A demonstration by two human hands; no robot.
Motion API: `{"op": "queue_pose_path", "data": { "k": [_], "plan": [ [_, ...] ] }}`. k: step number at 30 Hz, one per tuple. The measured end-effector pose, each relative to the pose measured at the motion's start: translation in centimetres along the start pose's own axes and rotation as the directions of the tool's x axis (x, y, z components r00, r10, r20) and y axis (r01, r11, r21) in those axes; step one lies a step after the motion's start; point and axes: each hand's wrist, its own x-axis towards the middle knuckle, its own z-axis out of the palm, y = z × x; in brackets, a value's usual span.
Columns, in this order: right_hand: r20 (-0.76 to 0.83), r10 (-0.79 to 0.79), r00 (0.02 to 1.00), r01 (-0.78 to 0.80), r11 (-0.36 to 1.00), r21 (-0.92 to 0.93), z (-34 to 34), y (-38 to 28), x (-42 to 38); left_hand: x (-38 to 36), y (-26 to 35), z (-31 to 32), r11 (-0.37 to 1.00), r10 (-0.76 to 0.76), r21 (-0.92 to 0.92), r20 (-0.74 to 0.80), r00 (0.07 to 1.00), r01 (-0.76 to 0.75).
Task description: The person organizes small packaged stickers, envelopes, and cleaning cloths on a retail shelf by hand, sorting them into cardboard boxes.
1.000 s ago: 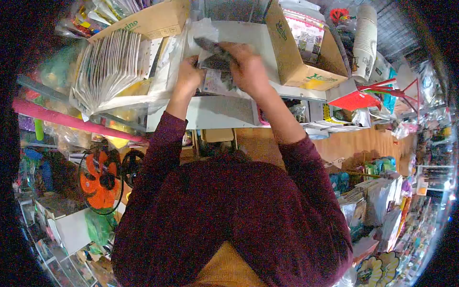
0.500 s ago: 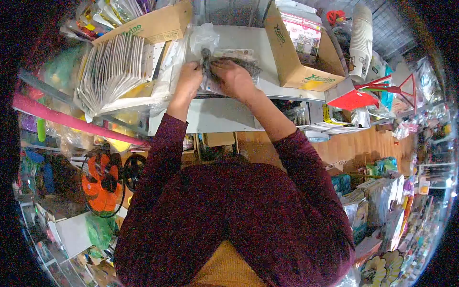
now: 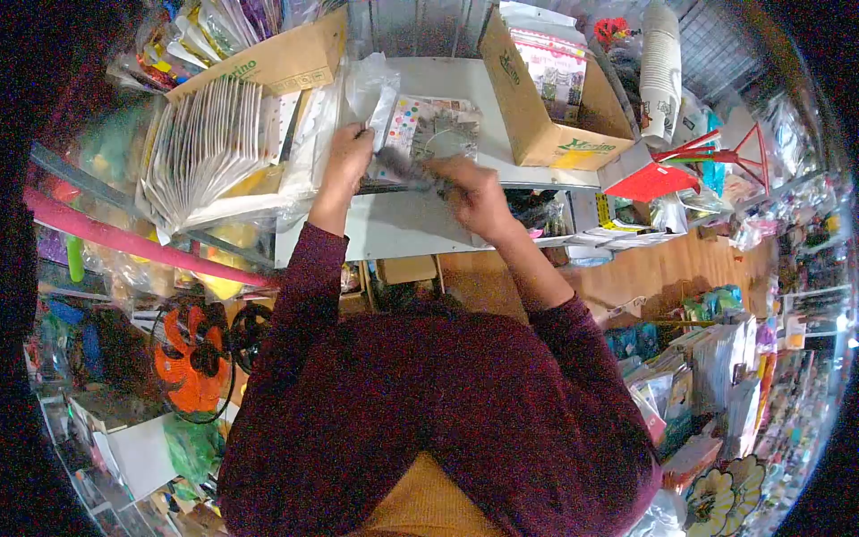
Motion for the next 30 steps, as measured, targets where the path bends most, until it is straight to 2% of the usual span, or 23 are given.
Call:
{"op": "queue_pose_path", "data": {
  "k": [1,3,4,5,7,8,10,13,15,17,19,21,22,24,25,27,29,30],
  "plan": [
    [-0.169,0.101,0.981,-0.099,0.995,0.018,-0.4,-0.1,-0.2,-0.1,0.4,-0.1,0.998,-0.014,-0.058,0.013,1.000,0.015],
    [-0.397,0.114,0.911,-0.184,0.973,-0.141,-1.5,0.3,0.4,-0.6,1.3,-0.3,0.993,-0.031,-0.112,0.040,0.999,0.035],
    [-0.433,0.180,0.883,-0.221,0.974,-0.047,-2.1,0.6,0.8,-0.9,1.8,-0.3,0.998,-0.019,-0.059,0.039,0.999,0.021],
    [-0.439,0.187,0.879,-0.231,0.972,-0.048,-2.3,1.0,1.3,-1.0,2.1,-0.2,1.000,-0.005,-0.004,0.039,0.999,0.005],
    [-0.408,0.142,0.902,-0.198,0.976,-0.097,-2.0,1.6,2.3,-0.6,0.8,0.1,0.998,0.039,-0.043,0.087,0.995,-0.035],
    [-0.414,0.148,0.898,-0.205,0.974,-0.098,-1.3,2.3,2.5,-0.4,0.2,0.2,0.996,0.081,0.019,0.067,0.994,-0.083],
    [-0.080,0.042,0.996,-0.071,0.917,-0.392,1.0,3.7,2.5,-0.3,-0.1,0.5,0.989,0.123,0.081,0.056,0.991,-0.127],
    [-0.095,0.003,0.995,-0.047,0.885,-0.463,2.2,4.1,2.9,-0.3,-0.2,0.4,0.988,0.152,0.027,0.054,0.987,-0.153],
    [-0.119,-0.014,0.993,-0.048,0.862,-0.505,2.0,6.6,3.2,-0.5,-0.2,0.3,0.976,0.179,0.115,0.075,0.981,-0.187],
    [-0.121,0.323,0.939,-0.340,0.806,-0.484,1.2,8.6,4.3,-0.1,-1.1,0.7,0.979,0.177,0.085,0.066,0.982,-0.183],
    [-0.124,0.332,0.935,-0.345,0.768,-0.540,0.4,9.0,5.6,-0.1,-1.0,0.8,0.980,0.189,0.049,0.058,0.980,-0.192],
    [-0.137,0.447,0.884,-0.436,0.680,-0.590,0.1,9.0,6.4,-0.4,-1.0,0.7,0.970,0.237,0.052,0.011,0.971,-0.238],
    [-0.145,0.442,0.885,-0.435,0.677,-0.594,0.0,9.1,6.3,-0.6,-1.1,0.7,0.968,0.247,0.049,0.009,0.969,-0.247],
    [-0.359,0.397,0.845,-0.518,0.777,-0.358,-0.4,9.2,6.5,-0.7,-1.0,0.4,0.975,0.223,-0.004,-0.063,0.973,-0.224],
    [-0.354,0.385,0.852,-0.505,0.782,-0.366,-0.9,9.0,6.5,-0.7,-0.8,0.3,0.974,0.226,-0.009,-0.078,0.971,-0.227],
    [-0.392,0.448,0.804,-0.558,0.796,-0.235,-1.6,8.1,5.5,-1.1,-0.8,0.5,0.962,0.199,-0.152,-0.178,0.964,-0.227],
    [-0.408,0.469,0.783,-0.598,0.748,-0.288,-1.7,7.2,4.6,-0.5,-1.8,0.8,0.964,0.183,-0.162,-0.163,0.969,-0.209],
    [-0.360,0.506,0.784,-0.582,0.801,-0.142,-1.8,7.6,3.9,-0.4,-1.7,0.7,0.965,0.173,-0.173,-0.149,0.974,-0.198]
  ]
}}
